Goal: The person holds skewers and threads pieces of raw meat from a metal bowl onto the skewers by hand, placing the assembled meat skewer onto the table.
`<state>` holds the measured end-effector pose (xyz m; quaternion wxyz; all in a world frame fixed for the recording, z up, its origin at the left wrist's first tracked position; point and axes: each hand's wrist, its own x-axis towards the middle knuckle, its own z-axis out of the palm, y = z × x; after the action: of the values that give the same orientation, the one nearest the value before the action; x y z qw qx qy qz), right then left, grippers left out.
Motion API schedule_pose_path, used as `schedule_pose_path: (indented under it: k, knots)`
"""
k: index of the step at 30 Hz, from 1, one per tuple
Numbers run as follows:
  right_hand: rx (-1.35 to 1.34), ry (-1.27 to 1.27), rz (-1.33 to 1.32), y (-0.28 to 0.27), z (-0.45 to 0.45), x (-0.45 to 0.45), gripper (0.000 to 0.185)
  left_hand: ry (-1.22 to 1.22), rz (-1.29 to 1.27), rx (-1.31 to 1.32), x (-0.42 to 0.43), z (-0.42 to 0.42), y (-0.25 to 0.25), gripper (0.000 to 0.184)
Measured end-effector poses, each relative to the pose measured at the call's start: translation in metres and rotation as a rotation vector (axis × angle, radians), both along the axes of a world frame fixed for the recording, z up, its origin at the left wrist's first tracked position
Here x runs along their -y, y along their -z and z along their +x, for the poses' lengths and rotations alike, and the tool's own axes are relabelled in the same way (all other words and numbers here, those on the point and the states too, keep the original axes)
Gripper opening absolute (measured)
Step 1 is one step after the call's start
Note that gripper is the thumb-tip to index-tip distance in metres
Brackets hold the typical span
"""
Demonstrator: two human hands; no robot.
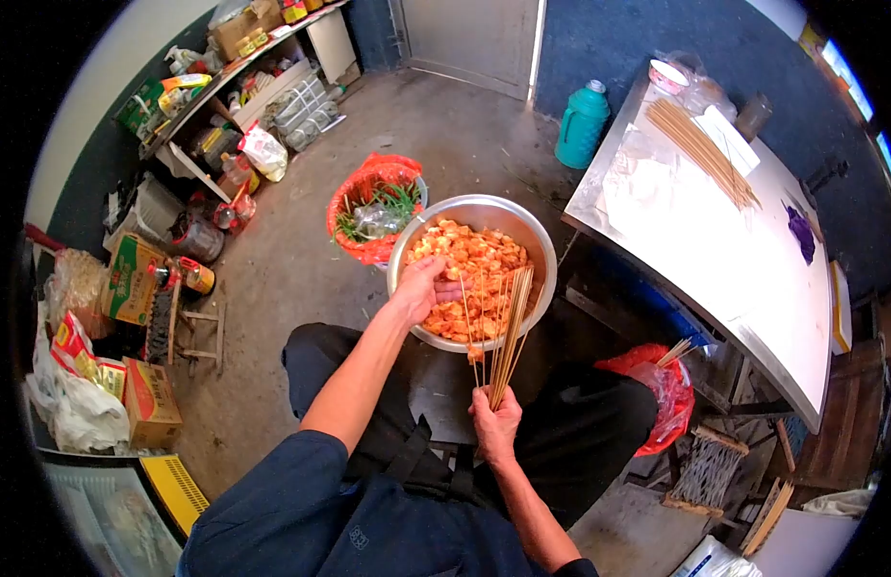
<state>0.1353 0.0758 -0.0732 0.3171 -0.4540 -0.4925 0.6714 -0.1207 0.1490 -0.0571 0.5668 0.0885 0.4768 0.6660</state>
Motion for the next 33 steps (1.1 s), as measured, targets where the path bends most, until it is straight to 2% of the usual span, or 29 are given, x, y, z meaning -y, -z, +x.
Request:
schedule_pose_path:
  k: [2, 9, 14, 23, 33]
  knots:
    - [-0.002, -0.006, 0.006, -0.002, -0.001, -0.001, 0.014, -0.004, 0.037, 0.109, 0.001, -0.002, 0.001, 0.012]
    - [0.021, -0.012, -0.04, -0.007, -0.001, 0.001, 0.014, -0.076, 0.069, -0.02, -0.002, 0.005, 0.005, 0.015]
    - [0.019, -0.001, -0.034, -0.008, -0.001, 0.001, 0.014, -0.062, 0.118, 0.089, -0.003, 0.005, 0.003, 0.016]
    - [0.016, -0.011, -0.041, -0.009, -0.001, 0.0, 0.014, -0.088, 0.162, 0.119, -0.006, 0.008, 0.006, 0.016]
    - [0.031, -0.033, -0.047, -0.009, -0.001, 0.001, 0.014, -0.177, 0.084, 0.049, -0.005, 0.013, 0.008, 0.019]
